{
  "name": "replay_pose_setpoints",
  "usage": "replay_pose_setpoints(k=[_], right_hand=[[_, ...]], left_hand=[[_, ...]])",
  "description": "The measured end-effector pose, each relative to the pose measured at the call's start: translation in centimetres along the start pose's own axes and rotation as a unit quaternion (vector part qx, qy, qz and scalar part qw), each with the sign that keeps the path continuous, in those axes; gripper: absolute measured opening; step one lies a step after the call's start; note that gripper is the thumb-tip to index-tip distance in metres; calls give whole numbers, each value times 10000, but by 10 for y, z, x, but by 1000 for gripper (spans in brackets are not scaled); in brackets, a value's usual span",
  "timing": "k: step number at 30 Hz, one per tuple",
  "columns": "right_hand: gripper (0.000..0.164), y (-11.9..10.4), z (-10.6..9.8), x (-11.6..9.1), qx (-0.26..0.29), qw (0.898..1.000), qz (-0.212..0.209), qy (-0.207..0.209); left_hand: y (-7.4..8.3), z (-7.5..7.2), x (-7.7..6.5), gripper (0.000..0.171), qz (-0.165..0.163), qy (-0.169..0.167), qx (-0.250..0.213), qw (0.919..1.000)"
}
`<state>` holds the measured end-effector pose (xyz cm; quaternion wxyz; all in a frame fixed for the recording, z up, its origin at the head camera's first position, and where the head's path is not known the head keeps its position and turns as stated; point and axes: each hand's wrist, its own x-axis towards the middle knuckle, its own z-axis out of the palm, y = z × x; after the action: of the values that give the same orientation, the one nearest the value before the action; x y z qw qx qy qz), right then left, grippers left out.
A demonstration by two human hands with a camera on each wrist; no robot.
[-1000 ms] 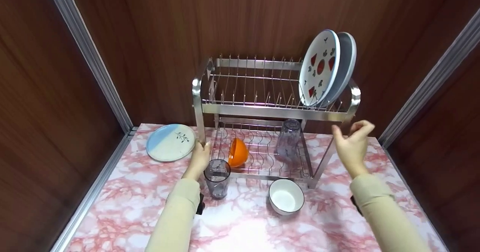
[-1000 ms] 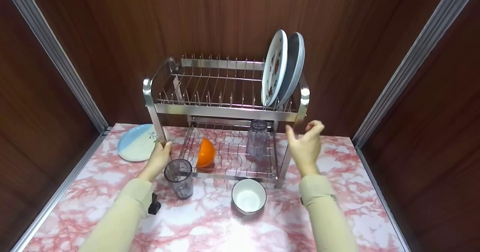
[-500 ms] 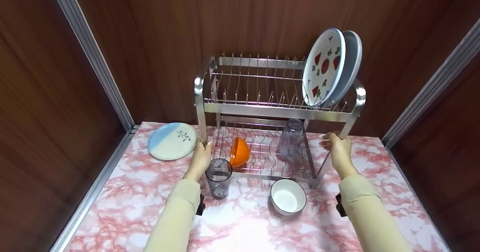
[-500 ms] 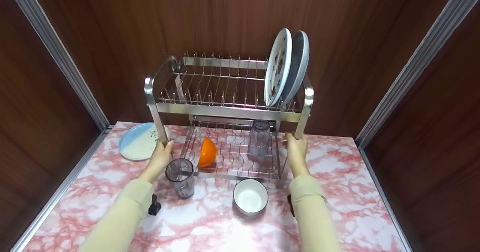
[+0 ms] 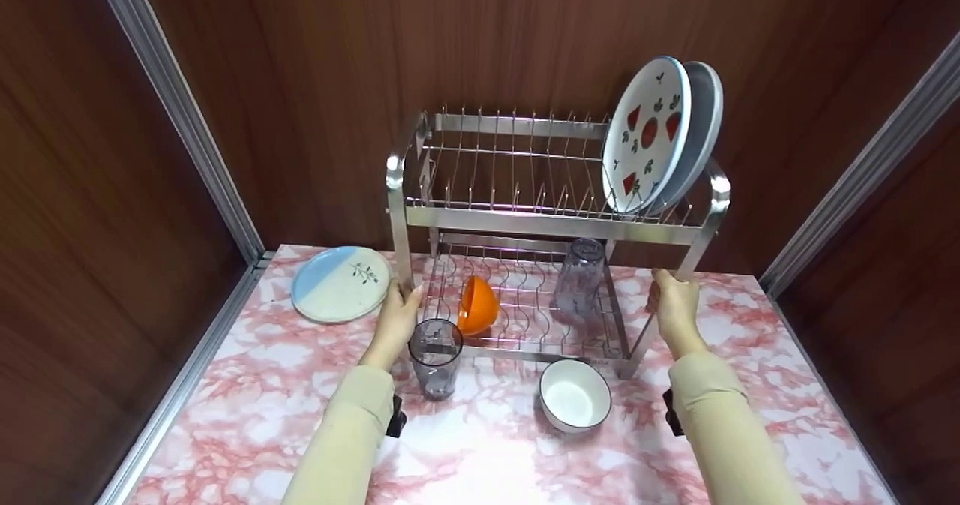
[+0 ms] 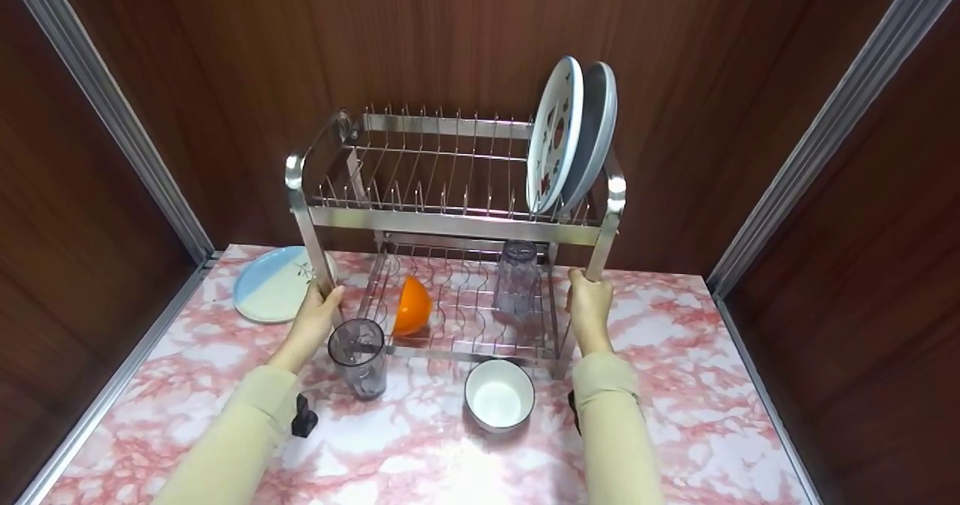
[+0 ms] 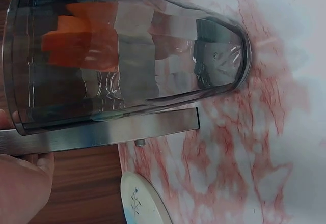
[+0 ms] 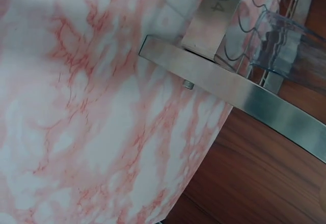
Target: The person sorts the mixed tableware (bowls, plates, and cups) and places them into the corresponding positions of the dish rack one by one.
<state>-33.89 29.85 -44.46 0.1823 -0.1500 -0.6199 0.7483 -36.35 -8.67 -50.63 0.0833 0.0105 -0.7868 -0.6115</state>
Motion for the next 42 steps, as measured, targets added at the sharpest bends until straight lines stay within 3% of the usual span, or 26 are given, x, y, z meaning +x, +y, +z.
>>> replay_pose_setpoints(k=[5, 13, 20, 25, 28, 34, 38, 42], right_hand=[[42, -4, 3, -6, 213, 9997, 38, -89], [39, -4, 5, -7, 270, 9992, 214, 181], [38, -2, 6, -6, 349, 9986, 198, 342], [38, -1, 5, -7, 262, 9987, 180, 390], [38, -2, 4, -8, 277, 9987, 199, 372], [37, -5, 6, -9, 312, 9986, 237, 341], [38, -5, 6, -8, 280, 9987, 181, 382], [39, -7, 6, -7, 342, 9984, 211, 390]], left_hand=[[-1, 0, -1, 19, -11, -16, -37, 10000], [-3, 1, -5, 19, 78, 50, 25, 10000], [-5, 3, -7, 27, 87, 65, -21, 9999], [-11, 0, -12, 41, 37, -139, -310, 9994], [-20, -3, -19, 49, -9, -340, -490, 9982], [-39, -10, -43, 50, -329, -386, -1107, 9926], [-52, -11, -56, 53, -191, -318, -1796, 9830], [-71, -11, -74, 55, -188, -220, -1978, 9798]])
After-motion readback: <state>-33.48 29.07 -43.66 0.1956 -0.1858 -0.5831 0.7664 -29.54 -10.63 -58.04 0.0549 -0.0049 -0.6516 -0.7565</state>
